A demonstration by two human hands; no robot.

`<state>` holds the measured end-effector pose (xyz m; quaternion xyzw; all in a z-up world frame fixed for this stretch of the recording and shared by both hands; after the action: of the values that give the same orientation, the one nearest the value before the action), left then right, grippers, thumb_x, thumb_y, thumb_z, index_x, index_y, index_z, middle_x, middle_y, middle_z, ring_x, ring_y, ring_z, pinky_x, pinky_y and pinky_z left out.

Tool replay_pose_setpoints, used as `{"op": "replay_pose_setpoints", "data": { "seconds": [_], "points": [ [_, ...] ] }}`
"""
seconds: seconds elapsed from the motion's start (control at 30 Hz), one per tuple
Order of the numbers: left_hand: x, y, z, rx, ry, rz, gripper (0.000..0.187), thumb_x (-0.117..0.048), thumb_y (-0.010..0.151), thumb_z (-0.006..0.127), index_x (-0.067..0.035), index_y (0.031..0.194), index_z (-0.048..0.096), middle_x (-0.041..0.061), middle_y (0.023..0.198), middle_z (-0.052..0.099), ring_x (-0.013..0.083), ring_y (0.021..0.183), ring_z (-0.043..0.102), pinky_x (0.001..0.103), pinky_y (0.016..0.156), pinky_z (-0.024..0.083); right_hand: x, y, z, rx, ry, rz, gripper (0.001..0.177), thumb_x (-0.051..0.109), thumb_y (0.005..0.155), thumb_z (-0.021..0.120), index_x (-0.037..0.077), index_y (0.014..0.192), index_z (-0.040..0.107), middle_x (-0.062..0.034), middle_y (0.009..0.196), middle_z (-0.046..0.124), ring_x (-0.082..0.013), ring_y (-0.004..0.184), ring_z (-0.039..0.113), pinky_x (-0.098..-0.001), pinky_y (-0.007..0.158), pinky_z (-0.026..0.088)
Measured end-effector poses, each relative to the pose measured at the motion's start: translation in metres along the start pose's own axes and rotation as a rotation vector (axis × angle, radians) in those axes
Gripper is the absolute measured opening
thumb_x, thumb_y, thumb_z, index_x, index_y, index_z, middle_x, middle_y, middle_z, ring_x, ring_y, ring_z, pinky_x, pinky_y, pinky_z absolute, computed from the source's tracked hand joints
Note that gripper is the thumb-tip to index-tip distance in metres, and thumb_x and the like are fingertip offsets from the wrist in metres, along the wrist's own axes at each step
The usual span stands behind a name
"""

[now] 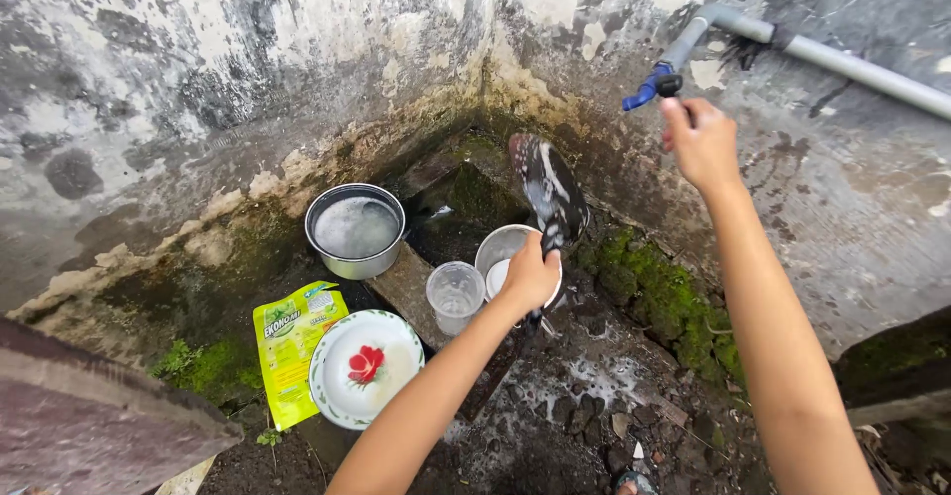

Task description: The recorder washes various dishes including cups, plates, and a frying pan using a sponge and water from a faucet in an outdoor area.

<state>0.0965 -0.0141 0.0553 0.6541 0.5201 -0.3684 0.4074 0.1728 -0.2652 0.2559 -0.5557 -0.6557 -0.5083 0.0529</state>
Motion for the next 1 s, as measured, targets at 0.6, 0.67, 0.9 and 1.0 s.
{"op": "replay_pose_setpoints", "data": {
  "seconds": [0.6, 0.67, 0.9, 1.0],
  "points": [
    [0.034, 0.218, 0.051, -0.171, -0.726, 0.067, 0.021, -0.025, 0.107, 0.055, -0.005, 0.111, 0.052, 0.009, 0.101, 0.081, 0.0141, 0.079, 0.066, 0.032, 0.074, 0.055, -0.008, -0.074, 0.137, 0.201, 0.843, 0.927, 0.094, 0.080, 0.090, 0.013, 0.006, 0.100, 0.070, -0.0075, 0.082, 0.068, -0.0203, 0.073, 0.063, -0.0373, 0.065, 0.053],
    [0.026, 0.210, 0.029, -0.211, -0.694, 0.035, 0.023, -0.027, 0.106, 0.055, -0.005, 0.112, 0.053, 0.010, 0.102, 0.081, 0.0149, 0.082, 0.069, 0.032, 0.077, 0.055, -0.019, -0.085, 0.179, 0.286, 0.790, 1.014, 0.072, 0.073, 0.093, 0.026, 0.015, 0.104, 0.066, -0.0029, 0.082, 0.067, -0.0174, 0.075, 0.061, -0.0382, 0.067, 0.053],
    [0.035, 0.254, 0.001, -0.257, -0.679, 0.088, 0.030, -0.034, 0.106, 0.049, -0.007, 0.117, 0.057, 0.009, 0.101, 0.079, 0.0158, 0.083, 0.073, 0.032, 0.078, 0.056, -0.081, -0.025, 0.273, 0.364, 0.754, 0.614, 0.033, 0.032, 0.099, 0.046, 0.010, 0.103, 0.069, -0.0042, 0.075, 0.065, -0.0171, 0.055, 0.058, -0.0352, 0.046, 0.044],
    [0.061, 0.296, 0.023, -0.192, -0.899, -0.006, 0.032, -0.033, 0.103, 0.052, -0.004, 0.116, 0.060, 0.009, 0.102, 0.077, 0.0179, 0.079, 0.066, 0.036, 0.070, 0.051, -0.112, 0.000, 0.288, 0.356, 0.771, 0.557, 0.039, 0.039, 0.110, 0.054, 0.004, 0.103, 0.069, -0.0046, 0.085, 0.068, -0.0132, 0.067, 0.062, -0.0312, 0.055, 0.048]
  ]
}}
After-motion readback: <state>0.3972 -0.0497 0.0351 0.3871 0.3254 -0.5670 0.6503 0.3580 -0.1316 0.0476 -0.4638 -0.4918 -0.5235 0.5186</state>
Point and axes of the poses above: each hand's wrist, its own y-axis towards the middle knuckle, its own z-axis out of the palm, x = y × z, the point moved 7 cm from there along y, towards the middle knuckle
